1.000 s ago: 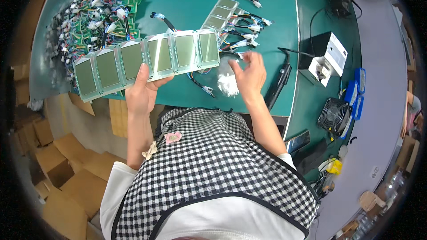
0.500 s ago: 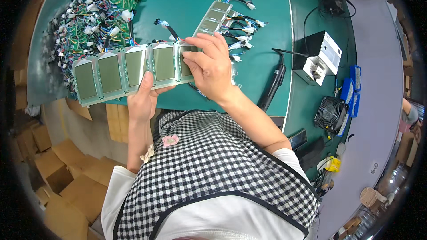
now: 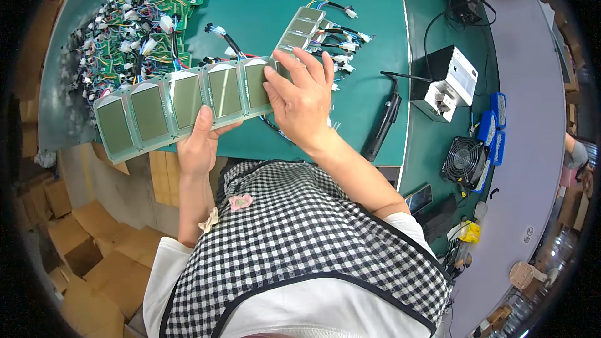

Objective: The person assembles electronic modules by inserting rectangular display units into a green circuit board frame. They repeatedly pick up display units from a pile, align them with the frame, and press them into place. The person also handles bundles of wires and connectors, occasionally moving them aside or placing them into a cardboard box.

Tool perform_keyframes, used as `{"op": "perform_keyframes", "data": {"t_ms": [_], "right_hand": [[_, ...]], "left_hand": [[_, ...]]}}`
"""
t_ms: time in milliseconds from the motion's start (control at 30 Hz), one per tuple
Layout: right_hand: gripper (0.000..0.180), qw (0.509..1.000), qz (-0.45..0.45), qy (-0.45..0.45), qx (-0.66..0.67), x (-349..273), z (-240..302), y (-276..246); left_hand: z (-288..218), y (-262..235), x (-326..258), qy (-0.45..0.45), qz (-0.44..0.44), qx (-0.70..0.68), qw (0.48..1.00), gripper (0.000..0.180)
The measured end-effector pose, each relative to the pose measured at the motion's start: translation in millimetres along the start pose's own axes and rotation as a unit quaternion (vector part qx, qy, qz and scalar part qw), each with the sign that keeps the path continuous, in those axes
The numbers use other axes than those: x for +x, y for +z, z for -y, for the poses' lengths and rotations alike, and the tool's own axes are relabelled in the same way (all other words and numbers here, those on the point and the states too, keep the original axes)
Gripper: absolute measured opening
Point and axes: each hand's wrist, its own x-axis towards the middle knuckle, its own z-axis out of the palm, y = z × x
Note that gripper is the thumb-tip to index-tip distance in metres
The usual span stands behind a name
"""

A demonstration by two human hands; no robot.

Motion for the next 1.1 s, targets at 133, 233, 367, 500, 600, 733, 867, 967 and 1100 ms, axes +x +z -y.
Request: {"op": "perform_keyframes", "data": {"t_ms": [133,233,367,500,600,733,867,967,1100], "right_hand": [[0.022,0.995,0.027,-0.003,0.097,9,5,-11],[0.031,0.979,0.164,-0.033,0.113,22,12,-21],[0.033,0.946,0.281,-0.015,0.157,40,6,-25],[0.021,0.924,0.308,0.024,0.223,40,3,-23],[0.018,0.934,0.270,-0.010,0.234,35,-2,-15],[0.024,0.944,0.265,-0.033,0.192,35,-3,-20],[0.032,0.926,0.322,-0.079,0.182,38,-5,-30],[0.032,0.908,0.378,-0.066,0.171,47,-7,-35],[0.030,0.906,0.377,-0.086,0.173,49,-10,-37]], "left_hand": [[-2,2,-1,-0.003,-0.012,-0.034,0.999,0.037],[-4,5,-2,-0.017,-0.016,-0.074,0.997,0.037],[-4,-1,-6,-0.034,0.004,-0.042,0.999,0.036],[-4,0,-8,-0.033,-0.030,-0.051,0.998,0.030],[-2,-4,-9,-0.035,-0.029,-0.051,0.998,0.031],[-4,-5,-8,-0.044,-0.039,-0.072,0.996,0.033],[-3,-6,-8,-0.065,-0.022,-0.077,0.995,0.036],[-2,-6,-7,-0.073,-0.018,-0.083,0.994,0.036],[-2,-7,-5,-0.081,-0.014,-0.099,0.992,0.037]]}}
